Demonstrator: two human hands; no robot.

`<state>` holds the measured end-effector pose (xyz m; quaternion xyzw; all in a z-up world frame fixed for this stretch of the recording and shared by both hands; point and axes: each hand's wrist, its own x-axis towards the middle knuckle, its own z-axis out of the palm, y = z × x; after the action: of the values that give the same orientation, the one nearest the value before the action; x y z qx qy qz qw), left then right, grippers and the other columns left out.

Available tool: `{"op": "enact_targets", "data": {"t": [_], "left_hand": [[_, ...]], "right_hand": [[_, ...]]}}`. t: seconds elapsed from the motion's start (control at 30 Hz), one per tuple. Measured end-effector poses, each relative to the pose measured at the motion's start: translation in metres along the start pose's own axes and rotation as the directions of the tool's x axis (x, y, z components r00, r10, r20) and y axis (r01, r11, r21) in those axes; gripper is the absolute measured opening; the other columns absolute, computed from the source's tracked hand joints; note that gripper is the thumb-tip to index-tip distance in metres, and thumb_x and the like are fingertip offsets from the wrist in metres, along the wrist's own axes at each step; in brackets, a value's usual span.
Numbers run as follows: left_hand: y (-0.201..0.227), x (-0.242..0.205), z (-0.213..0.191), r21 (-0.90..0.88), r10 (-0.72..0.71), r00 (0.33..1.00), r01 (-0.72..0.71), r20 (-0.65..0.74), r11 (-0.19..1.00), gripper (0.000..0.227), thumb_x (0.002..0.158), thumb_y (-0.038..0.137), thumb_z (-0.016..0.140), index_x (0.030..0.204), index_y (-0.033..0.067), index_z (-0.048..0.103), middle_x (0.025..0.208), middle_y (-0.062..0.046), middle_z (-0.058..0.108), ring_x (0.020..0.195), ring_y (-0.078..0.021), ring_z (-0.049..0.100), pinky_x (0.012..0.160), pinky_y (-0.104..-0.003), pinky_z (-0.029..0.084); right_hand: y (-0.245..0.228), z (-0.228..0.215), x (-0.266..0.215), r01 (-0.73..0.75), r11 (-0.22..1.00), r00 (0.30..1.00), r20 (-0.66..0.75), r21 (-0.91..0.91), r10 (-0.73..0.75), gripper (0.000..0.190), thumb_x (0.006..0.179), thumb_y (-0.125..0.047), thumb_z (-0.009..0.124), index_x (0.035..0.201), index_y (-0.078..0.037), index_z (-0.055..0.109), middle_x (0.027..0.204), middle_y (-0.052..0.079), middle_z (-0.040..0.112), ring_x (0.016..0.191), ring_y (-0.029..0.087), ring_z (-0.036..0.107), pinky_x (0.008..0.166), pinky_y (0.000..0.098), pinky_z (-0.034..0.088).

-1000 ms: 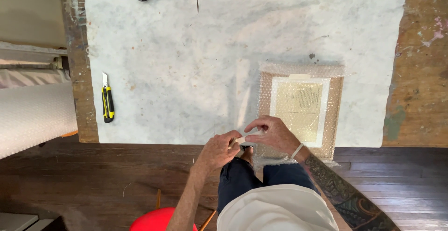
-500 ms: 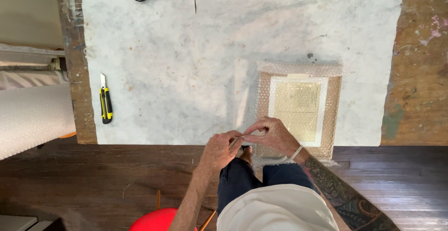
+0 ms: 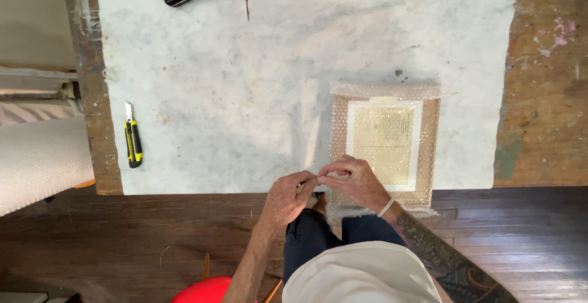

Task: Wrapping a framed picture in bubble wrap and securing it with masking tape

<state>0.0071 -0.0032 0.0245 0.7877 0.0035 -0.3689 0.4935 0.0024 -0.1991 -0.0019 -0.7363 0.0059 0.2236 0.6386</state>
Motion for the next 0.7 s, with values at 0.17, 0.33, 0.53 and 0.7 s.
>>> {"op": "enact_targets", "data": {"t": [0.17,0.33,0.53,0.7], "left_hand": [[-0.024,0.002,0.007,-0.222,-0.022,1.0,0.02,-0.008,0.975,0.022,0.097,0.024,0.058,0.091,0.0091,0.072,0.062,-0.009,0.061,0.062,-0.0193,0.06,0.06,-0.033,0.054],[-0.048,0.003,0.009,-0.524,-0.126,0.992,0.119,0.022,0.844,0.02,0.096,0.018,0.057,0.086,0.009,0.072,0.046,-0.003,0.043,0.045,-0.011,0.041,0.046,-0.023,0.039],[-0.135,0.022,0.016,0.512,0.184,0.868,0.091,-0.461,0.854,0.027,0.092,0.018,0.06,0.117,0.0134,0.067,0.104,-0.016,0.067,0.103,-0.0339,0.066,0.074,-0.049,0.059],[-0.144,0.041,0.017,0.633,0.15,0.927,0.111,-0.344,0.766,0.068,0.095,0.0,0.051,0.155,0.008,0.021,0.102,-0.022,0.063,0.091,-0.0361,0.068,0.074,-0.048,0.06]], "right_hand": [[0.003,0.012,-0.005,0.172,0.961,0.98,-0.058,-0.218,-0.188,0.007,0.084,-0.019,0.076,0.091,-0.017,0.077,0.061,-0.004,0.041,0.066,0.013,0.044,0.07,0.0302,0.042],[-0.01,0.018,-0.017,0.217,0.775,0.95,-0.056,-0.593,-0.308,0.012,0.087,-0.022,0.071,0.099,-0.023,0.075,0.063,-0.007,0.04,0.071,0.012,0.044,0.076,0.0298,0.042],[-0.006,-0.027,-0.033,0.234,0.851,0.913,-0.195,-0.471,-0.359,0.027,0.076,-0.02,0.081,0.103,-0.024,0.076,0.067,0.0,0.047,0.07,0.019,0.048,0.071,0.0327,0.047],[0.01,-0.094,-0.069,-0.368,0.824,0.928,-0.227,-0.431,0.296,0.069,0.079,-0.032,0.078,0.143,-0.027,0.053,0.086,0.01,0.054,0.093,0.025,0.05,0.093,0.0495,0.043]]}}
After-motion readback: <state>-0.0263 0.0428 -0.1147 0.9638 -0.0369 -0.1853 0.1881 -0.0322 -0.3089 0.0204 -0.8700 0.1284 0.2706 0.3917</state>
